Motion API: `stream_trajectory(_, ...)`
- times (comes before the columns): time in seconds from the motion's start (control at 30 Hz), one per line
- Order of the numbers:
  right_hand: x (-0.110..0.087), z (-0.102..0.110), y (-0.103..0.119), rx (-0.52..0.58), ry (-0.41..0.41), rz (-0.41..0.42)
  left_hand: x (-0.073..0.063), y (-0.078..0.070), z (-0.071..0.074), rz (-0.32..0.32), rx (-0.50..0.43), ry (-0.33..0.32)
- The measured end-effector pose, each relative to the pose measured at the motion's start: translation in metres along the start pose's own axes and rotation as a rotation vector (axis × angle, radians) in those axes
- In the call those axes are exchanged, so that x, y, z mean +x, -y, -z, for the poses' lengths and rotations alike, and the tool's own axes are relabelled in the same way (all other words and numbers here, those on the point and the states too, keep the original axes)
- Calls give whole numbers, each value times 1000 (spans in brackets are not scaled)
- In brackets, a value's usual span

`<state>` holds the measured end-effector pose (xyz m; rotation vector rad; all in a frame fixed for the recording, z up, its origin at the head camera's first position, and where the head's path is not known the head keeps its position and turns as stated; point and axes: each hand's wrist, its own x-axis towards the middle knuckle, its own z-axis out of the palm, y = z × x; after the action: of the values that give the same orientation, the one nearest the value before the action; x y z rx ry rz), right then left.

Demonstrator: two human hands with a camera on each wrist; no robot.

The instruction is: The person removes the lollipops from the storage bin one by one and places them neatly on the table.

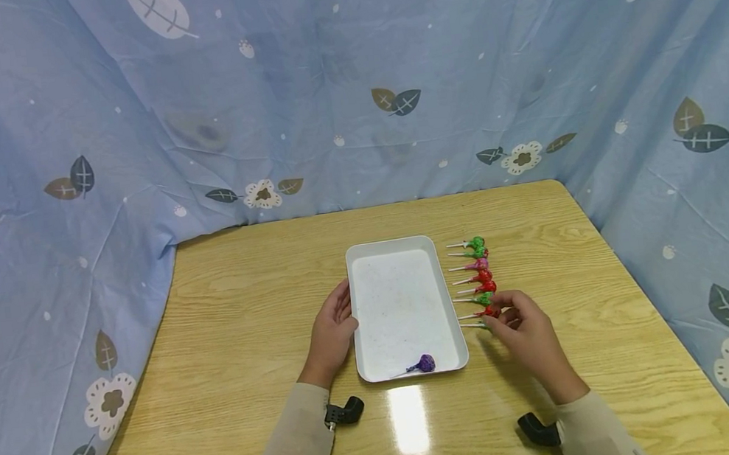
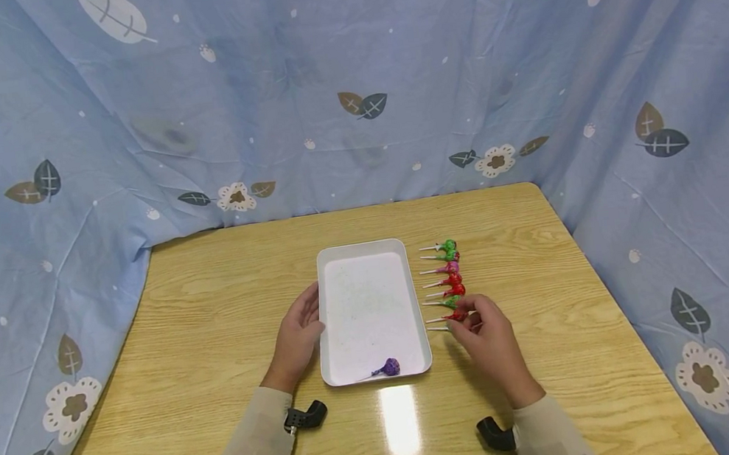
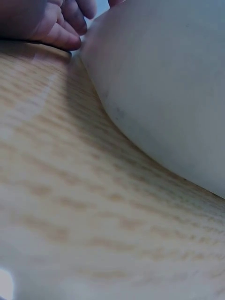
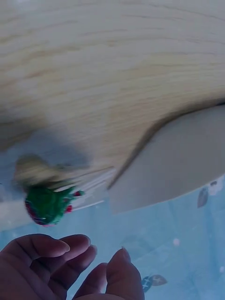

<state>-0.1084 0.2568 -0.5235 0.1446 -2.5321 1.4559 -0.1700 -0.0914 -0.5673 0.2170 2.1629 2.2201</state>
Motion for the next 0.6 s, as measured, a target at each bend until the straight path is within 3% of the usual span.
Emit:
stream_trajectory(0.23,3,-12,10,55,32,44,-2,-2,0,-6,-8,7)
stream_trajectory(0.5,6,-26,24,103,140,-7,-2,-1,0,-6,-13,13)
stream_trajectory(0.6,6,-31,28,108,172,9,-2,-1,0,-8,-14,12)
